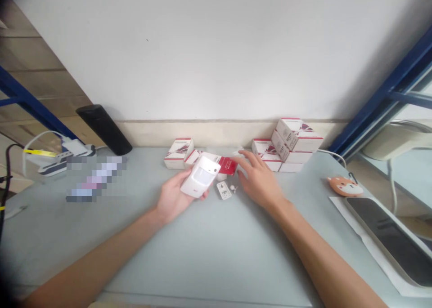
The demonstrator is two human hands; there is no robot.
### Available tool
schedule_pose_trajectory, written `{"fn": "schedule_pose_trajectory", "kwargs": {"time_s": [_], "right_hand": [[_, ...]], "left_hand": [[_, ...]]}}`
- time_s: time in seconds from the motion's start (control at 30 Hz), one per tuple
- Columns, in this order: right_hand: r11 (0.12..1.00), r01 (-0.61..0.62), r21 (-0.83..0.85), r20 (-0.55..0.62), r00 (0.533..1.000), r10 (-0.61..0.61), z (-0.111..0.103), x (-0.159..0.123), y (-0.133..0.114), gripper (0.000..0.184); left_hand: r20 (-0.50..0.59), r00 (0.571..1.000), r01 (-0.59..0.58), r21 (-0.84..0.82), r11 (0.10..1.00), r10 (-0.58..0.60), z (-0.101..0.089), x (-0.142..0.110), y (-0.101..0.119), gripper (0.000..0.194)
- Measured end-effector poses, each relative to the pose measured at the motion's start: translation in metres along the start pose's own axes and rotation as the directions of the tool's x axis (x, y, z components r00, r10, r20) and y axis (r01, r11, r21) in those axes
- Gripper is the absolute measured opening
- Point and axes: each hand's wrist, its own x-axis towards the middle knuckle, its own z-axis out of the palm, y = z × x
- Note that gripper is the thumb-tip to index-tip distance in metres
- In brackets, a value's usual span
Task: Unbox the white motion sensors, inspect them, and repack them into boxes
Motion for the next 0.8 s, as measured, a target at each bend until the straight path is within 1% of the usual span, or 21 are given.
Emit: {"fn": "schedule_pose_trajectory", "kwargs": {"time_s": [0.1, 0.17, 0.2, 0.27, 0.3, 0.33, 0.37, 0.4, 0.47, 0.57, 0.63, 0.67, 0.73, 0.77, 0.8], "right_hand": [[0.998, -0.007, 0.065, -0.001, 1.0, 0.007, -0.001, 0.002, 0.008, 0.055], [0.99, -0.062, 0.129, -0.01, 0.998, 0.063, -0.007, 0.008, 0.015, 0.059], [0.983, -0.113, 0.145, -0.009, 0.993, 0.115, -0.011, 0.014, 0.018, 0.057], [0.965, -0.24, 0.103, 0.042, 0.971, 0.237, -0.015, 0.032, 0.025, 0.046], [0.955, -0.294, 0.032, 0.118, 0.95, 0.288, -0.016, 0.043, 0.027, 0.042], [0.933, -0.356, -0.057, 0.178, 0.916, 0.36, -0.014, 0.055, 0.027, 0.04], [0.919, -0.382, -0.097, 0.198, 0.898, 0.394, -0.012, 0.067, 0.027, 0.04], [0.915, -0.386, -0.12, 0.209, 0.891, 0.404, -0.008, 0.078, 0.026, 0.04], [0.916, -0.369, -0.158, 0.229, 0.889, 0.398, 0.0, 0.097, 0.02, 0.032], [0.932, -0.317, -0.175, 0.237, 0.905, 0.353, 0.006, 0.11, 0.01, 0.018], [0.939, -0.296, -0.176, 0.206, 0.921, 0.329, 0.003, 0.108, 0.007, 0.017], [0.942, -0.296, -0.161, 0.163, 0.933, 0.321, -0.001, 0.105, 0.006, 0.019], [0.946, -0.305, -0.11, 0.044, 0.949, 0.312, -0.011, 0.094, 0.009, 0.025], [0.952, -0.306, -0.007, -0.081, 0.949, 0.305, -0.017, 0.087, 0.011, 0.024], [0.951, -0.307, 0.027, -0.132, 0.942, 0.308, -0.023, 0.08, 0.014, 0.024]], "left_hand": [[0.019, 1.0, -0.003, 0.011, 1.0, 0.002, 0.001, -0.002, -0.003, 0.036], [0.029, 0.999, -0.015, 0.01, 1.0, 0.015, 0.002, -0.002, -0.003, 0.036], [0.031, 0.999, -0.018, 0.007, 1.0, 0.018, 0.002, -0.002, -0.002, 0.037], [0.028, 0.999, -0.017, -0.006, 1.0, 0.017, 0.002, -0.002, 0.001, 0.039], [0.023, 1.0, -0.015, -0.014, 1.0, 0.015, 0.002, -0.002, 0.001, 0.04], [0.014, 1.0, -0.012, -0.022, 1.0, 0.013, 0.002, -0.001, 0.002, 0.04], [0.003, 1.0, -0.011, -0.028, 1.0, 0.011, 0.002, -0.001, 0.002, 0.04], [-0.008, 1.0, -0.012, -0.034, 0.999, 0.012, 0.001, 0.0, 0.002, 0.039], [-0.019, 1.0, -0.018, -0.044, 0.999, 0.018, -0.001, 0.001, 0.001, 0.038], [-0.007, 0.999, -0.041, -0.064, 0.997, 0.04, -0.004, 0.003, 0.002, 0.035], [-0.003, 0.998, -0.057, -0.075, 0.996, 0.057, -0.005, 0.003, 0.004, 0.033], [-0.004, 0.998, -0.063, -0.077, 0.995, 0.063, -0.005, 0.002, 0.005, 0.032], [-0.004, 0.998, -0.067, -0.081, 0.994, 0.067, -0.004, 0.001, 0.006, 0.032], [0.001, 0.998, -0.064, -0.082, 0.995, 0.065, -0.003, 0.0, 0.007, 0.033], [0.008, 0.998, -0.06, -0.084, 0.995, 0.061, -0.002, -0.002, 0.007, 0.035]]}}
